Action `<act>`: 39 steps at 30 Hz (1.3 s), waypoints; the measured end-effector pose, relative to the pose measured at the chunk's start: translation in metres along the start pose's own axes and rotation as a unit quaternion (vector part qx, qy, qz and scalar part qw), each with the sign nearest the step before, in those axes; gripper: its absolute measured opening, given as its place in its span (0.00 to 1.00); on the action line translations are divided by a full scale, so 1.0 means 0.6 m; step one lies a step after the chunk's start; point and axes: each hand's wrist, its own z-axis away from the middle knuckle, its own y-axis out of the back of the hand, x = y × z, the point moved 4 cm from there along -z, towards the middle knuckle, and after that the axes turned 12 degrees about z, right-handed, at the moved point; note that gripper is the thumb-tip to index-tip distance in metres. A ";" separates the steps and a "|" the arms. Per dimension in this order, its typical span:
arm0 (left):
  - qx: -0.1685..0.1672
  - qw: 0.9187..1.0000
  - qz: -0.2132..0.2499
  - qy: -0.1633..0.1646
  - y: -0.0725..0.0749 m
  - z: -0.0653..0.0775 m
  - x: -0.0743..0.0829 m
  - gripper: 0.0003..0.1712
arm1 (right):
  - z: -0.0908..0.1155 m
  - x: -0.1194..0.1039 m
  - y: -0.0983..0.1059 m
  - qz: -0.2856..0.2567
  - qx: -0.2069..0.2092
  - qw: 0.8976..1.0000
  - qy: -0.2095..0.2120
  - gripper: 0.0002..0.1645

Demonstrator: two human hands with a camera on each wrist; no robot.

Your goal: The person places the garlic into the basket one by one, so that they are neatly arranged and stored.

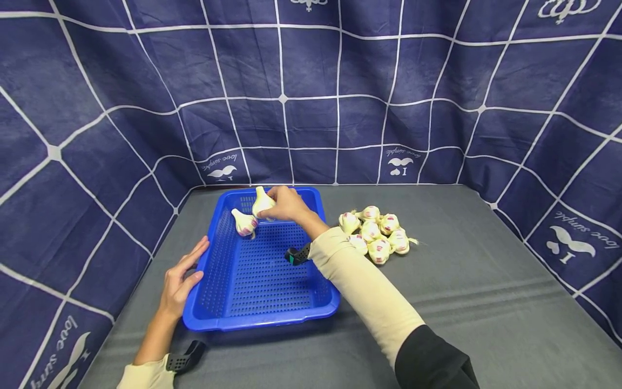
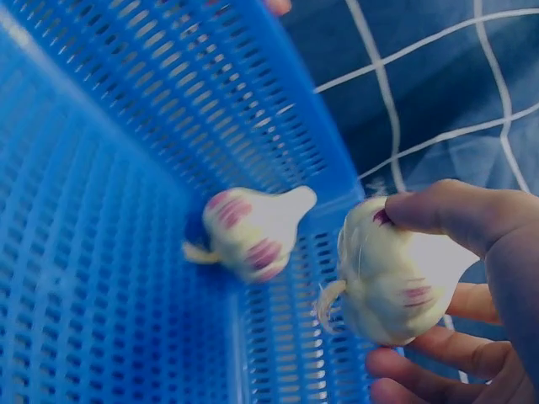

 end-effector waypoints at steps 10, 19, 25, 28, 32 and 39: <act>-0.003 1.000 0.001 -0.003 -0.004 0.000 -0.004 0.31 | -0.010 0.026 -0.039 0.056 -0.035 0.998 -0.015 0.19; 0.009 1.000 -0.008 -0.006 -0.004 0.006 -0.010 0.31 | -0.016 0.040 -0.065 0.081 -0.087 0.993 -0.023 0.20; 0.010 1.000 -0.008 -0.007 -0.005 0.003 -0.010 0.31 | -0.018 0.031 -0.074 0.084 -0.086 0.993 -0.019 0.18; 0.009 1.000 -0.007 -0.008 -0.006 0.004 -0.010 0.31 | -0.018 0.031 -0.084 0.084 -0.095 0.992 -0.023 0.18; 0.010 1.000 -0.007 -0.008 -0.007 0.004 -0.010 0.31 | -0.021 0.030 -0.093 0.080 -0.096 0.992 -0.024 0.18; 0.014 1.000 -0.011 -0.008 -0.001 0.001 -0.010 0.31 | -0.026 0.020 -0.102 0.090 -0.100 0.991 -0.018 0.19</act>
